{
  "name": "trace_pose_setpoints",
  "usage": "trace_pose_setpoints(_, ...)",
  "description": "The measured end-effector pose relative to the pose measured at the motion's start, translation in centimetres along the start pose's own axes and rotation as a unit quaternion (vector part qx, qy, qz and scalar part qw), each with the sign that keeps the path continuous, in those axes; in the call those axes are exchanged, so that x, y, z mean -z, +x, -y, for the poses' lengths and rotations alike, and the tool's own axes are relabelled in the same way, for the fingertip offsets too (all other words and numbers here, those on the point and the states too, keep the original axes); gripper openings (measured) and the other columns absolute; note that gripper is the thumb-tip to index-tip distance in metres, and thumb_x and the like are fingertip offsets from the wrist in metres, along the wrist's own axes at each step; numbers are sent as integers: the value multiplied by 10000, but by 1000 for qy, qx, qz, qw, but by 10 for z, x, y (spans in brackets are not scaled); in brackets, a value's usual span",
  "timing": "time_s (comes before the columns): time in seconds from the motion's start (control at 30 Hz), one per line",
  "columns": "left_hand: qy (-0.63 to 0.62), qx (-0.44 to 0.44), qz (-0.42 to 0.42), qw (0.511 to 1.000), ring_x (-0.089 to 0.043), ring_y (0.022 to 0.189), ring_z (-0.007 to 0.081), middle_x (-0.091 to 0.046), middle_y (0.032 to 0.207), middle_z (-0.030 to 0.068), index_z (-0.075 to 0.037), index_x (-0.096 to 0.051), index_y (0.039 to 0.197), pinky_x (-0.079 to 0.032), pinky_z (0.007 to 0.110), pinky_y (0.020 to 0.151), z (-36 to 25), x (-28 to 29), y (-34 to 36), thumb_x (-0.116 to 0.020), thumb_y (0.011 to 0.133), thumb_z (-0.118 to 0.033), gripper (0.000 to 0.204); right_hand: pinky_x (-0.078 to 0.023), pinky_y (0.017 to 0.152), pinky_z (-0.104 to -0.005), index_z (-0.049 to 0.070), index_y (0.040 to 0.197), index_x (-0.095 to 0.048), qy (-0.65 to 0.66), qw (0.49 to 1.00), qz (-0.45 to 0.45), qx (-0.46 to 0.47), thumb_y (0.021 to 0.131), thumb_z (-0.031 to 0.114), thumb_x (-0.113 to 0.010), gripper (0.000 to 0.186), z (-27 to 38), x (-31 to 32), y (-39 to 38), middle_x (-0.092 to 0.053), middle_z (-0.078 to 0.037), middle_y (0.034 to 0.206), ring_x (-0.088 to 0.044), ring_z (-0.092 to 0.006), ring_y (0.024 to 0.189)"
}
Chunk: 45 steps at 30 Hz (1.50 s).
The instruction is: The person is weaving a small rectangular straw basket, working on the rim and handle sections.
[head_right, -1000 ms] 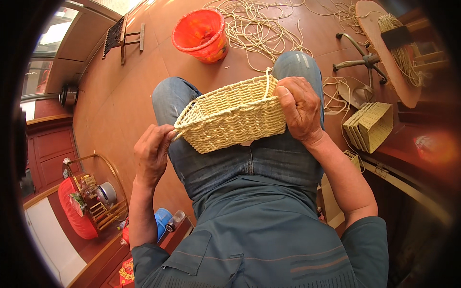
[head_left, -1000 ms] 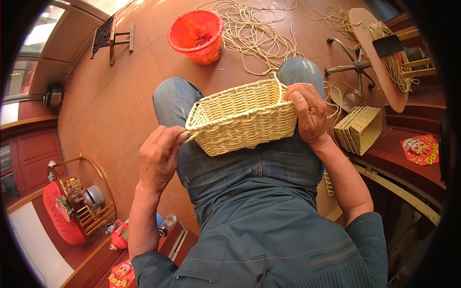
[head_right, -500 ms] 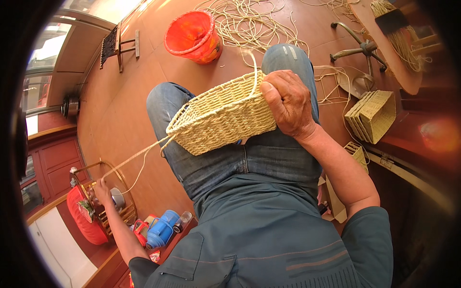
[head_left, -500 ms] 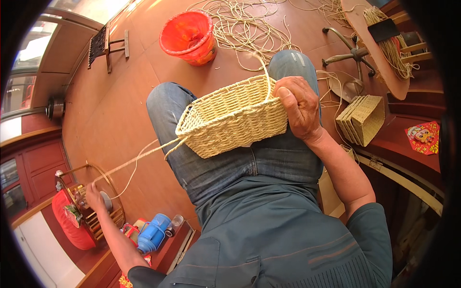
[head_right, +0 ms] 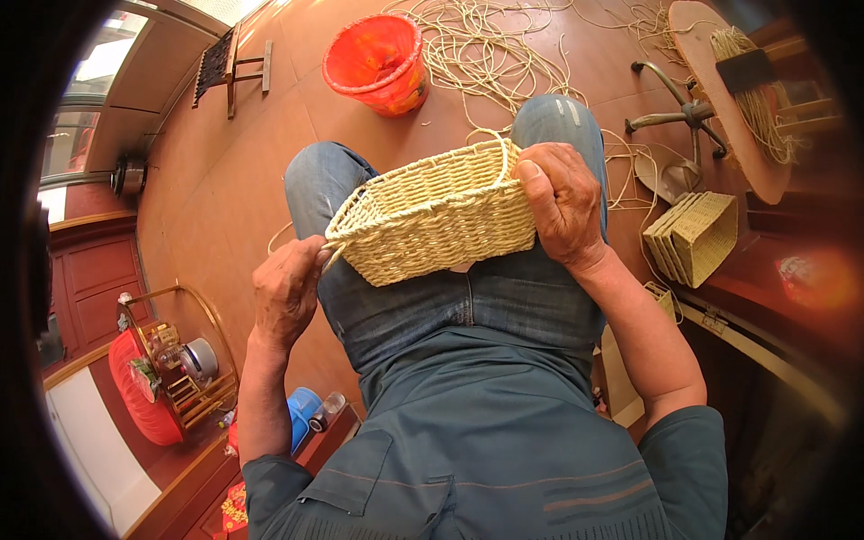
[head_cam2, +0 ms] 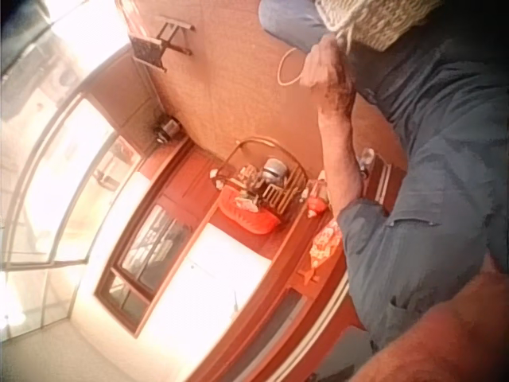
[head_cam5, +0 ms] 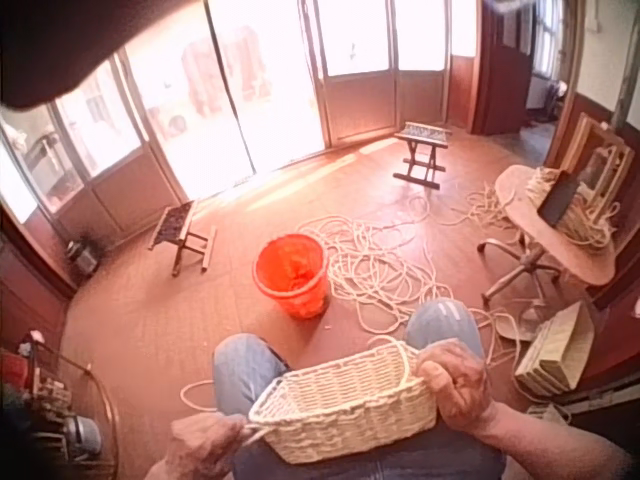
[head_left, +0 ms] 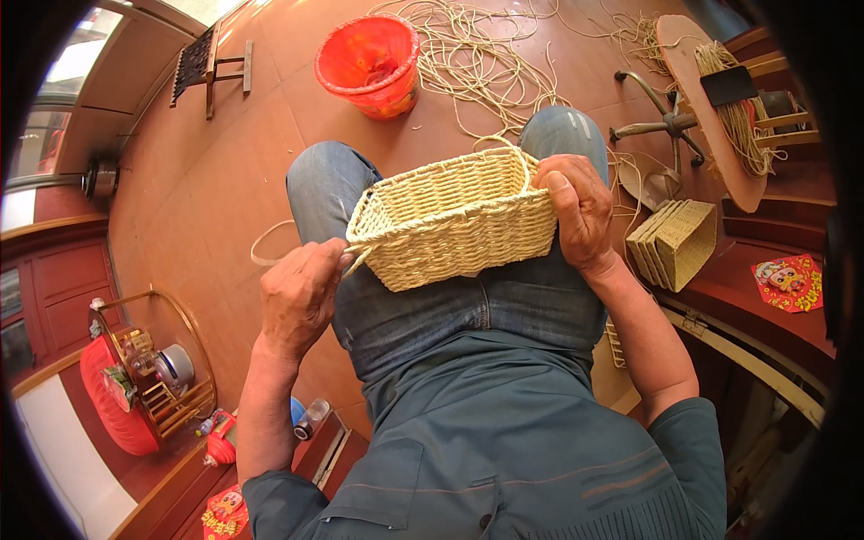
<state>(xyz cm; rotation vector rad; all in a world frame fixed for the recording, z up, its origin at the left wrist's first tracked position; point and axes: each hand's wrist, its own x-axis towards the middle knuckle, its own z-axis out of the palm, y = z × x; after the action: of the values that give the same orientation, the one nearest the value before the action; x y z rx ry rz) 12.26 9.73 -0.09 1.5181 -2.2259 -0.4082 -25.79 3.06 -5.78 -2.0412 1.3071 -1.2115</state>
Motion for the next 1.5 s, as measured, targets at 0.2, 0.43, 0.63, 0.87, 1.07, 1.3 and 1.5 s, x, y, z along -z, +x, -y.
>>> trace_pose_setpoints(0.2,-35,262,-61,963,-662,858,166,-758,929,92,-10,-746,1108,-533,328,793,102,45,-74,-634,1132,-161,190,-532,947,-456,-12,990,-693,-11,1000,-5,5,1094,188,-565,260,-5,4,-2,-727,-172,1013,-692,-383,996)
trace_pose_setpoints(0.43,80,433,-164,883,-707,1054,201,-782,1074,77,-8,-767,1139,-532,372,979,294,157,-240,-539,1176,-319,387,-532,948,-454,-10,999,-694,16,1000,2,15,1093,183,-565,250,-3,-5,5,-730,-168,1014,-692,-385,996)
trace_pose_setpoints(0.63,-96,185,6,978,-627,1393,285,-650,1515,169,-57,-652,1505,-489,393,1173,67,36,-20,-593,1125,-115,390,-534,938,-449,-14,984,-694,-4,1000,-2,9,1095,187,-560,266,-1,4,-2,-730,-163,1007,-689,-379,984)
trace_pose_setpoints(0.87,-104,7,8,994,-764,891,253,-780,1020,101,-67,-736,1283,-591,360,752,-1,5,19,-754,1048,-94,237,-539,934,-451,-10,970,-693,-5,1000,-5,14,1086,170,-562,251,-1,0,0,-731,-154,1002,-693,-374,978)
trace_pose_setpoints(1.07,5,-33,-68,997,-736,793,280,-774,1009,111,-79,-731,1226,-576,397,709,-3,-2,-7,-780,1025,-84,207,-536,933,-453,0,978,-694,-17,1000,-6,21,1086,175,-565,242,-1,0,2,-731,-148,1004,-694,-373,988)
trace_pose_setpoints(1.3,274,80,-76,955,-757,873,380,-776,984,177,-59,-733,1146,-597,467,750,110,53,-95,-703,1088,-116,87,-534,933,-459,-3,985,-706,-5,1000,-20,15,1071,192,-606,235,-1,0,0,-729,-149,986,-694,-382,989)
trace_pose_setpoints(1.5,379,246,-59,890,-719,856,473,-741,952,239,-114,-716,1156,-554,516,710,217,131,-172,-584,1173,-280,213,-537,929,-461,-3,978,-705,3,999,-23,24,1062,190,-621,227,-2,3,-1,-727,-154,979,-697,-386,979)
